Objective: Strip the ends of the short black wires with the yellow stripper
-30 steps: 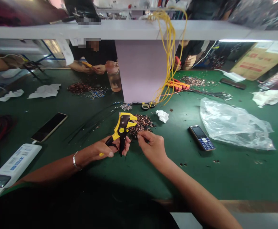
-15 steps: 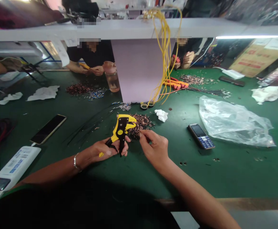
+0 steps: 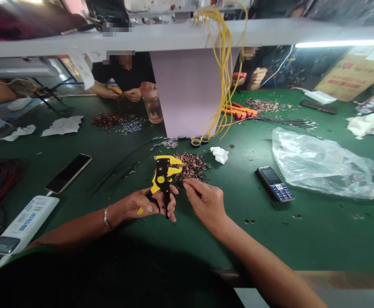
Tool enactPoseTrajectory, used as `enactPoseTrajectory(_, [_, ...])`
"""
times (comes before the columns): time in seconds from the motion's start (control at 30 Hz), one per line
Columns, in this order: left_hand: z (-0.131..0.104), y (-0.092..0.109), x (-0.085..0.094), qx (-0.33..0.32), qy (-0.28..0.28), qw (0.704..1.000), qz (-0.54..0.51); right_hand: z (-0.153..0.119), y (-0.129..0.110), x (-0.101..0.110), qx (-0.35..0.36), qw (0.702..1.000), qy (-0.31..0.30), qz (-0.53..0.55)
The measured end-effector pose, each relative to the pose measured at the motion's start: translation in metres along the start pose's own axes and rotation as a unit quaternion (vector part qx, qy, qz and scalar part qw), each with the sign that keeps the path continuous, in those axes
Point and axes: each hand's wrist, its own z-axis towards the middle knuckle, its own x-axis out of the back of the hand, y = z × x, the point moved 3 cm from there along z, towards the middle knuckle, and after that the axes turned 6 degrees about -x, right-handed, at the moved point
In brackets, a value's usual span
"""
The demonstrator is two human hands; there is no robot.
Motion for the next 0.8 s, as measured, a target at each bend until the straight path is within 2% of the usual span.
enactPoseTrajectory(0.17, [0.0, 0.002, 0.001, 0.008, -0.009, 1.0, 0.007, 0.005, 0.002, 0.005, -0.066, 0.997, 0.013, 0.037])
enactPoseTrajectory(0.3, [0.0, 0.003, -0.001, 0.013, -0.029, 0.999, 0.008, 0.007, 0.003, 0.009, -0.09, 0.994, 0.026, 0.052])
enactPoseTrajectory(0.8, [0.002, 0.004, -0.009, 0.019, -0.034, 0.999, 0.035, 0.004, 0.004, 0.005, -0.066, 0.998, -0.004, 0.022])
